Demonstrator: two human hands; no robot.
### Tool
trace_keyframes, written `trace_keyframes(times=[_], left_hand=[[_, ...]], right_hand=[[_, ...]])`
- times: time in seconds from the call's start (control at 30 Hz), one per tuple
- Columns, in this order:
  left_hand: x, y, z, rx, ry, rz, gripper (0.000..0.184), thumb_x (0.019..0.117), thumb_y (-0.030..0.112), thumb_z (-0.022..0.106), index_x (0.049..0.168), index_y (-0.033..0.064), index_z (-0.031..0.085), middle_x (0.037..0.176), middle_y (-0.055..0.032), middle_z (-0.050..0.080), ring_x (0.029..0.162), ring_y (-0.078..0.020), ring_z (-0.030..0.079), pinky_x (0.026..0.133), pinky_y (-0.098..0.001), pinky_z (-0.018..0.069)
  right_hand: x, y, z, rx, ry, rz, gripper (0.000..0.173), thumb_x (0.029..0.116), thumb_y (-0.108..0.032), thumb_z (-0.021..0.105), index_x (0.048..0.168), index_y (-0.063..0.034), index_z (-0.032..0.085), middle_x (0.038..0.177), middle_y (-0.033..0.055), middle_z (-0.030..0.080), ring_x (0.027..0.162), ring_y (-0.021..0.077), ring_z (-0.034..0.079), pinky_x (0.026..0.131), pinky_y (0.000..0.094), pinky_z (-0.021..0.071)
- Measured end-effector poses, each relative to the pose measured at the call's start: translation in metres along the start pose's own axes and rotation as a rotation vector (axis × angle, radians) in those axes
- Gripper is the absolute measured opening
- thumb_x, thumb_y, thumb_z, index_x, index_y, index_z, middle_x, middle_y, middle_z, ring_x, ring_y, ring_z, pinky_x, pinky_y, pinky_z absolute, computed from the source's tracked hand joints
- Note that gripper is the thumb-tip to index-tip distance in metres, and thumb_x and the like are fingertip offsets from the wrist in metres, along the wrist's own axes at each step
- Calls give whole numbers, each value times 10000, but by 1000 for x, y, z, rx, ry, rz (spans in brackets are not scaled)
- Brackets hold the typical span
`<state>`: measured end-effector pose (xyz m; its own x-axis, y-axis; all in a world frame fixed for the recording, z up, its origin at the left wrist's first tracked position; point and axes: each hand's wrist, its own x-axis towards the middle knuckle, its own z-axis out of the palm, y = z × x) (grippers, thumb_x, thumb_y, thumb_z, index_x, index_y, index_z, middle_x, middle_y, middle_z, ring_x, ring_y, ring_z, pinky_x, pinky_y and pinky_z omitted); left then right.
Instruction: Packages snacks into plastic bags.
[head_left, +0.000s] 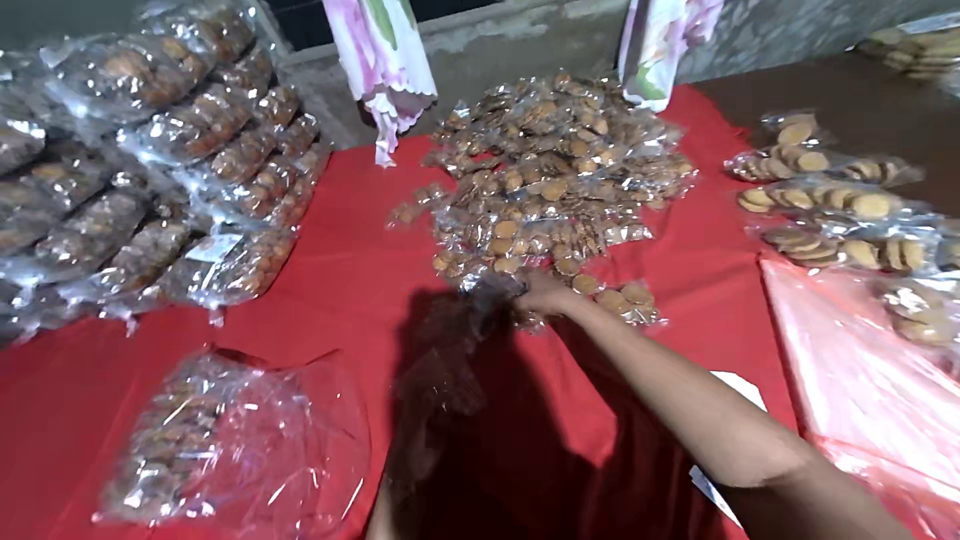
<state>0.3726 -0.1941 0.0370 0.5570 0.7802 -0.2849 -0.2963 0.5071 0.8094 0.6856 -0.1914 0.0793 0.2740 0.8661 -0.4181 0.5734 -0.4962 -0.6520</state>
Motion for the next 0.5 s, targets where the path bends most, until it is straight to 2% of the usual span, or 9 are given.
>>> trace_keyframes(times=[0.03,0.07,0.2,0.27,0.33,0.37,0.4,0.43,0.5], left_hand=[[-1,5,8,61,77,-23,261,1023,179,495,1256,66,463,954,1,688,833,-96,702,741,-283,612],[1,7,8,81,123,-48,235,1027,116,435,1250,59,480,945,-7,685,821,-101,693,739,-286,606],[-5,8,8,83,164,-127,236,1085,129,356,1285,72,467,983,-4,668,865,-94,680,777,-287,592],[-31,-2,9,180,159,-200,252,1079,130,355,1291,73,478,977,26,685,857,-52,685,763,-246,595],[-64,-18,-1,333,102,-208,273,1080,123,375,1300,46,518,1003,52,685,878,5,663,784,-193,570],[-78,-24,-8,357,76,-186,291,1095,126,365,1305,18,534,1027,32,678,901,6,650,804,-188,555],[-85,-29,-12,305,61,-162,300,1103,124,327,1261,16,558,1013,24,680,906,3,648,819,-187,549],[-85,-36,-13,184,50,-151,319,1102,152,282,1158,79,587,958,53,709,883,8,668,809,-186,564],[-79,-46,-24,1,15,-172,293,1081,205,327,1078,154,616,947,65,737,894,-26,695,830,-230,582]], right_hand=[[-6,4,7,15,50,-55,496,913,-211,738,1312,53,607,1407,278,536,1300,412,525,1089,600,392],[-15,6,15,22,98,-104,516,889,-197,758,1312,58,610,1442,263,514,1303,400,528,1090,584,407],[-85,-11,47,-165,133,-162,492,894,-185,736,1329,8,611,1510,206,468,1175,390,632,975,559,521],[-130,-17,80,-162,53,-167,579,885,-199,756,1404,-57,542,1424,210,555,1027,405,693,854,591,563],[-161,-8,114,-102,-125,-300,547,902,-233,750,1395,-63,582,1468,209,521,1095,385,678,885,574,572],[-170,-4,124,-45,-290,-349,541,893,-167,761,1383,-19,583,1479,251,491,1134,423,650,928,595,542],[-176,2,131,22,-420,-402,524,866,-103,777,1343,30,606,1459,288,495,1154,447,630,960,607,515],[-181,10,134,87,-490,-451,488,838,-56,791,1284,62,633,1386,300,554,1140,439,633,968,597,507],[-186,30,126,276,-512,-484,408,818,0,774,1199,67,644,1108,221,680,962,293,671,864,481,542]])
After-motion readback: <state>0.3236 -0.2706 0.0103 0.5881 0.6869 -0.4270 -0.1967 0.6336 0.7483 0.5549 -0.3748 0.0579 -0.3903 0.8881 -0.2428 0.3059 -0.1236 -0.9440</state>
